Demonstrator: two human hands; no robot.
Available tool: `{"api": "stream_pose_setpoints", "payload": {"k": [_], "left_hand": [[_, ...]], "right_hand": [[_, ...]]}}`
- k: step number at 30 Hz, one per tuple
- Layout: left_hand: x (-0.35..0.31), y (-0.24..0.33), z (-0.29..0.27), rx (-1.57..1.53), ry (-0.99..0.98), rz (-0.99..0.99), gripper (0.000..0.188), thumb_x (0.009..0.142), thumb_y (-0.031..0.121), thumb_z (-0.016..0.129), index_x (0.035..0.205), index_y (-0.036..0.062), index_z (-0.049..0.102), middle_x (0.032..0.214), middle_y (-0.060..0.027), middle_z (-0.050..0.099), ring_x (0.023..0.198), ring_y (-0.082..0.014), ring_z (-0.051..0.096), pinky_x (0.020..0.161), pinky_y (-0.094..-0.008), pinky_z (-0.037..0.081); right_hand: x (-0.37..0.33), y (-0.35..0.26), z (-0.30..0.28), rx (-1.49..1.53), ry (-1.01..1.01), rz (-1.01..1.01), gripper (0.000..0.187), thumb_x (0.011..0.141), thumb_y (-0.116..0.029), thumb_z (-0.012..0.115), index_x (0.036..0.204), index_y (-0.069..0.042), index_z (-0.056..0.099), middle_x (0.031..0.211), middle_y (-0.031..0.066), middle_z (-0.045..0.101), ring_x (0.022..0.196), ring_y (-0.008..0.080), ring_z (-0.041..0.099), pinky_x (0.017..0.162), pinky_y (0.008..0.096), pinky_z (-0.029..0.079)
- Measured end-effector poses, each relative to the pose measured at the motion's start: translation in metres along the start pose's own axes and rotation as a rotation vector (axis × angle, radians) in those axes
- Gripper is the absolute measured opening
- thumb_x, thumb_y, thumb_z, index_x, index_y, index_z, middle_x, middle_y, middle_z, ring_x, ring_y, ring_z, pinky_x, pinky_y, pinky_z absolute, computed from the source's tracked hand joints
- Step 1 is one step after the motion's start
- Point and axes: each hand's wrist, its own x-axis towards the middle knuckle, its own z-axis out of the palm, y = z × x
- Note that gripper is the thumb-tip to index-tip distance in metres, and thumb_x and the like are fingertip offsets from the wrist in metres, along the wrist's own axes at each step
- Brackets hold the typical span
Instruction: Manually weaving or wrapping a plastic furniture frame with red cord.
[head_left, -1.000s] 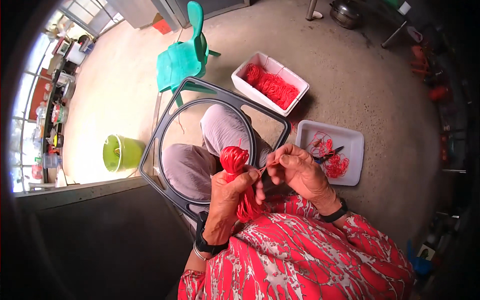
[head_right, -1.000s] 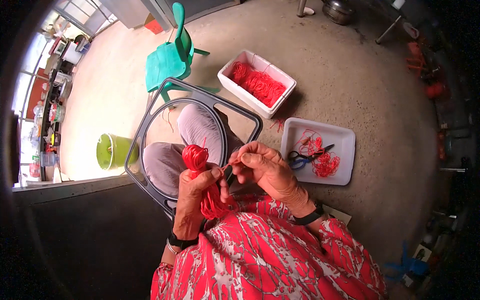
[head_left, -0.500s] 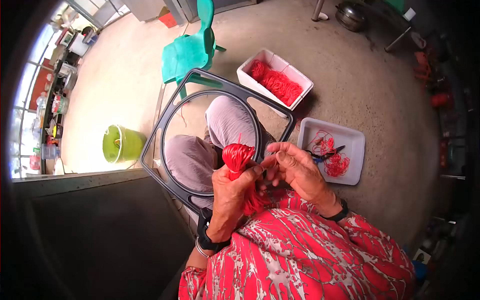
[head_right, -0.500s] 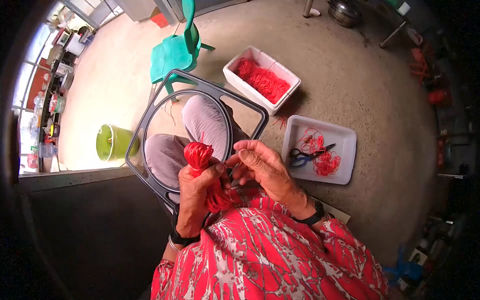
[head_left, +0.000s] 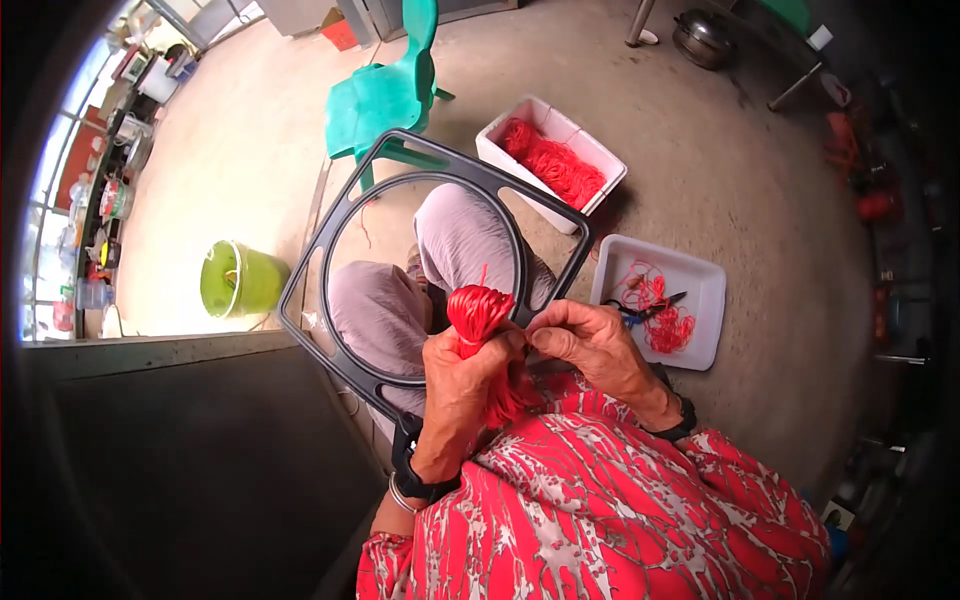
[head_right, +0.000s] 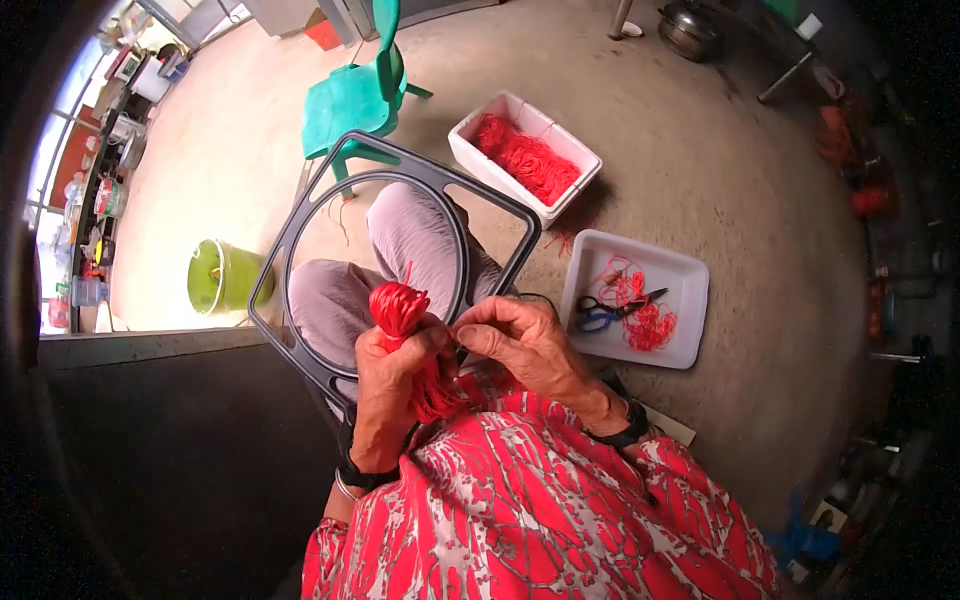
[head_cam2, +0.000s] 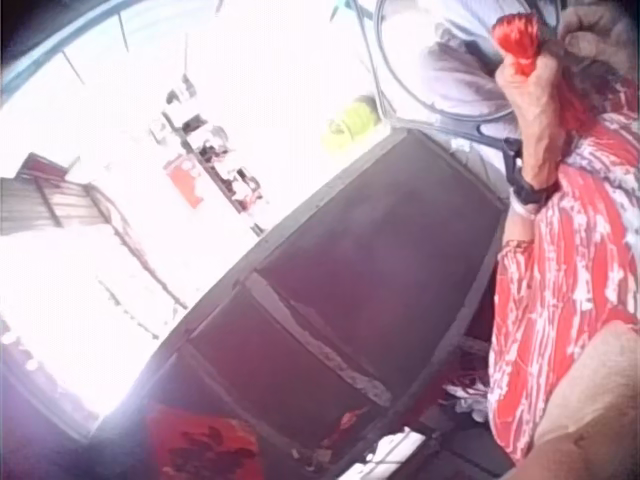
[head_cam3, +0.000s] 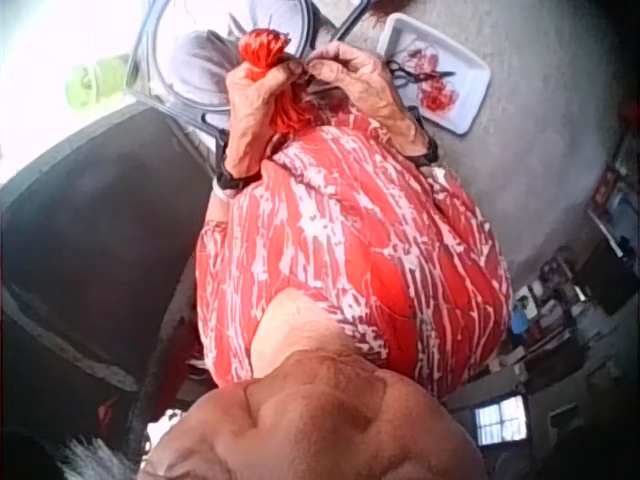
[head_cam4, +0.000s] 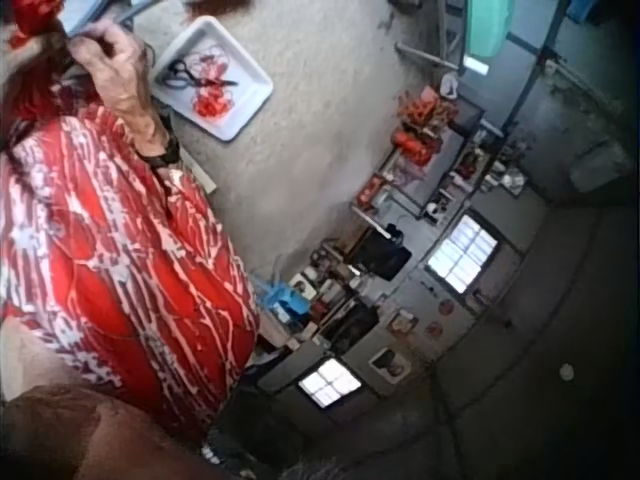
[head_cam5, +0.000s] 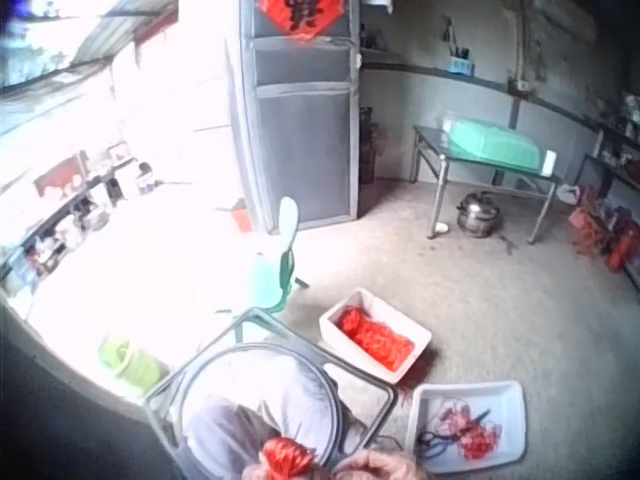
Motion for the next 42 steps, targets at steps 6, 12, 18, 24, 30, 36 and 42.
{"api": "stream_pose_setpoints", "payload": {"k": [6, 12, 18, 24, 30, 36, 42], "left_hand": [[0.003, -0.002, -0.006, -0.08, -0.001, -0.073, 0.01, 0.084, 0.006, 0.064, 0.089, -0.0022, 0.062, 0.068, -0.0065, 0.062, 0.052, -0.0141, 0.059, 0.047, -0.0251, 0.047], [0.003, -0.002, -0.009, -0.072, 0.011, -0.107, 0.009, 0.085, 0.006, 0.064, 0.09, -0.0015, 0.062, 0.066, -0.0063, 0.062, 0.052, -0.0133, 0.059, 0.047, -0.0249, 0.048], [0.001, 0.0, -0.013, -0.032, -0.074, -0.158, 0.009, 0.085, 0.008, 0.066, 0.087, 0.0001, 0.062, 0.065, -0.0051, 0.062, 0.051, -0.0123, 0.059, 0.046, -0.0235, 0.047], [0.001, 0.0, -0.012, -0.062, -0.121, -0.203, 0.01, 0.085, 0.011, 0.068, 0.084, 0.0016, 0.063, 0.065, -0.0045, 0.062, 0.049, -0.0117, 0.059, 0.044, -0.0233, 0.047], [0.001, -0.002, -0.013, -0.162, -0.16, -0.287, 0.013, 0.087, 0.013, 0.066, 0.086, 0.0007, 0.063, 0.065, -0.0055, 0.062, 0.049, -0.0128, 0.059, 0.044, -0.0238, 0.048], [0.001, -0.001, -0.02, -0.111, -0.113, -0.142, 0.008, 0.088, 0.009, 0.065, 0.09, 0.0014, 0.064, 0.068, -0.0038, 0.061, 0.051, -0.0108, 0.057, 0.045, -0.0239, 0.048], [0.004, -0.007, -0.029, 0.4, -0.029, 0.274, 0.019, 0.08, 0.001, 0.061, 0.099, -0.003, 0.063, 0.073, -0.0014, 0.064, 0.063, -0.0053, 0.053, 0.057, -0.0234, 0.044]], "right_hand": [[0.004, -0.004, 0.001, -0.07, 0.034, -0.106, 0.025, 0.092, -0.021, 0.065, 0.103, 0.001, 0.063, 0.085, 0.0024, 0.065, 0.079, 0.0096, 0.063, 0.073, 0.0216, 0.051], [0.001, -0.004, 0.006, -0.002, -0.051, -0.033, 0.023, 0.093, -0.019, 0.063, 0.098, 0.004, 0.062, 0.092, 0.0058, 0.065, 0.082, 0.0115, 0.065, 0.075, 0.0235, 0.052], [0.007, 0.007, -0.005, 0.291, -0.165, -0.086, 0.027, 0.094, -0.024, 0.059, 0.083, 0.0, 0.061, 0.084, 0.0042, 0.059, 0.082, 0.0143, 0.054, 0.081, 0.0296, 0.043], [0.017, 0.017, -0.008, 0.68, -0.306, -0.09, 0.036, 0.095, -0.027, 0.047, 0.096, 0.004, 0.066, 0.065, 0.0076, 0.056, 0.078, 0.0188, 0.055, 0.078, 0.0319, 0.045], [0.015, 0.01, -0.008, 0.493, -0.372, -0.145, 0.044, 0.092, -0.014, 0.038, 0.13, 0.003, 0.051, 0.062, 0.01, 0.06, 0.06, 0.0201, 0.057, 0.07, 0.0338, 0.05], [0.015, -0.008, -0.014, 0.323, -0.25, -0.011, 0.046, 0.09, -0.019, 0.066, 0.128, 0.001, 0.048, 0.09, 0.0189, 0.068, 0.062, 0.0171, 0.064, 0.072, 0.0258, 0.053], [0.018, -0.034, 0.0, -0.518, -0.093, -0.297, 0.064, 0.072, -0.017, 0.083, 0.123, -0.002, 0.048, 0.125, 0.0119, 0.057, 0.105, 0.0162, 0.06, 0.087, 0.0314, 0.051]]}}
